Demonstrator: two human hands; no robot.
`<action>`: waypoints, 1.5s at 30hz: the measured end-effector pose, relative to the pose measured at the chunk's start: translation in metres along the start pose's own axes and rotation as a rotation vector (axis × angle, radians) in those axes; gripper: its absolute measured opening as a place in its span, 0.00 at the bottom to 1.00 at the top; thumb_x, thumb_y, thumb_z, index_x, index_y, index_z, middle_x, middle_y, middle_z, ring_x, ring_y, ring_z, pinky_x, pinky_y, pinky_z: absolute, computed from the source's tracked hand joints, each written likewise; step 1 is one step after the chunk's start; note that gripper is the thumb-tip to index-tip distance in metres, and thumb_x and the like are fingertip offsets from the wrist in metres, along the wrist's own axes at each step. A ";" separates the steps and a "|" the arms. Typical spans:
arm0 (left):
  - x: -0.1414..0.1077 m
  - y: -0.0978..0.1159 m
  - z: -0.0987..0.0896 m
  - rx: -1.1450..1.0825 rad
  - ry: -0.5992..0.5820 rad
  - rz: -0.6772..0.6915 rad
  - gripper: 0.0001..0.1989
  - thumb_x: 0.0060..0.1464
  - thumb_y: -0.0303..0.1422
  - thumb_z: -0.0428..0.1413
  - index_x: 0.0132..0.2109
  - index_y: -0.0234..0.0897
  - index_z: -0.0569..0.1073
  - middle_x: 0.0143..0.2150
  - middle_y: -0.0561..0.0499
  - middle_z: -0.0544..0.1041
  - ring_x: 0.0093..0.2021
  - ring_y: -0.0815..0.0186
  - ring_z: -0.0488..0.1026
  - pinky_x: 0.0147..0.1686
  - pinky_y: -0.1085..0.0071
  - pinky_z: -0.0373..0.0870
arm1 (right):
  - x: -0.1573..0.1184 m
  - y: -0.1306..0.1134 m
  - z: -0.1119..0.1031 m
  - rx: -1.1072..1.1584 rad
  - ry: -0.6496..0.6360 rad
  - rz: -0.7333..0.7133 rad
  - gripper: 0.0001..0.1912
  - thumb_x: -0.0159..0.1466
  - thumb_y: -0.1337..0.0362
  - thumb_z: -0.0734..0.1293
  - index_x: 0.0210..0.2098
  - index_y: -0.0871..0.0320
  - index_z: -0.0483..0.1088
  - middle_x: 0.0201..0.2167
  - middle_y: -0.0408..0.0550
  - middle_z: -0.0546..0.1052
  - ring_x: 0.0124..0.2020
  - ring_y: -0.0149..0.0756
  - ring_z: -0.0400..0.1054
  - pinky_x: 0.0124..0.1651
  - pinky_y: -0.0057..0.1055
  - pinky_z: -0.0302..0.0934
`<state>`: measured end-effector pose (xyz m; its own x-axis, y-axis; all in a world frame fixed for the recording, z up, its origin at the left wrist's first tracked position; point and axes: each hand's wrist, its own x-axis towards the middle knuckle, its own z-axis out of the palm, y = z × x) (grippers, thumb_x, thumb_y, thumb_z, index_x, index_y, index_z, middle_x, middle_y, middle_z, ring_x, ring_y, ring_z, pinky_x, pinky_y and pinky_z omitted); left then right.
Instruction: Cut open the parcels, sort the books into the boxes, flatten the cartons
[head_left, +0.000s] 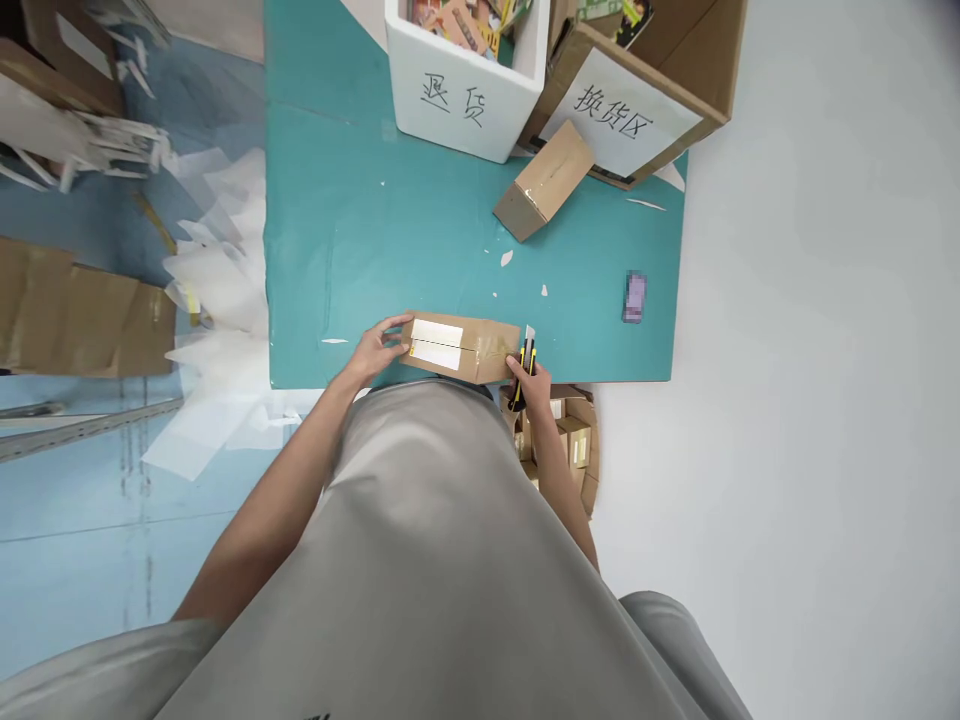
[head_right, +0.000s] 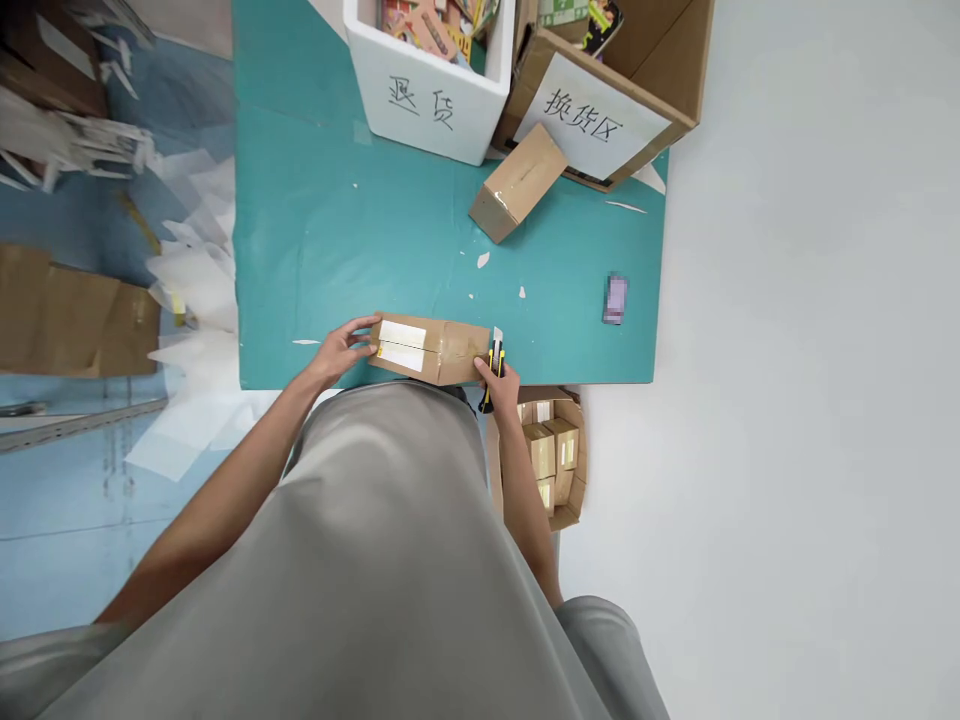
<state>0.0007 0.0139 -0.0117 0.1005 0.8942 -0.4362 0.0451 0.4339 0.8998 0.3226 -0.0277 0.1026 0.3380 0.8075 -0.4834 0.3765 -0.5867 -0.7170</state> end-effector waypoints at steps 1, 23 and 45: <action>0.007 0.001 0.004 0.025 -0.005 0.017 0.37 0.44 0.38 0.68 0.63 0.41 0.75 0.70 0.40 0.72 0.62 0.49 0.75 0.65 0.49 0.72 | 0.004 -0.005 0.000 -0.010 0.009 -0.020 0.24 0.62 0.41 0.74 0.37 0.57 0.74 0.24 0.40 0.70 0.27 0.35 0.66 0.31 0.31 0.63; 0.036 0.106 0.059 0.222 -0.014 0.186 0.14 0.54 0.42 0.69 0.43 0.37 0.86 0.43 0.45 0.85 0.43 0.59 0.81 0.48 0.62 0.78 | -0.001 -0.068 -0.008 -0.687 0.118 -0.295 0.28 0.78 0.49 0.58 0.70 0.56 0.68 0.60 0.62 0.75 0.58 0.49 0.74 0.56 0.39 0.68; 0.040 0.111 0.054 0.136 -0.017 0.075 0.24 0.44 0.52 0.73 0.39 0.36 0.88 0.36 0.46 0.86 0.39 0.57 0.81 0.44 0.62 0.78 | -0.040 -0.093 0.038 -0.908 -0.299 -0.251 0.31 0.80 0.52 0.54 0.79 0.54 0.55 0.55 0.57 0.84 0.52 0.52 0.79 0.51 0.38 0.69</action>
<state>0.0631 0.0921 0.0706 0.1251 0.9211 -0.3688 0.1714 0.3461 0.9224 0.2411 -0.0029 0.1693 -0.0270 0.8234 -0.5668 0.9686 -0.1186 -0.2185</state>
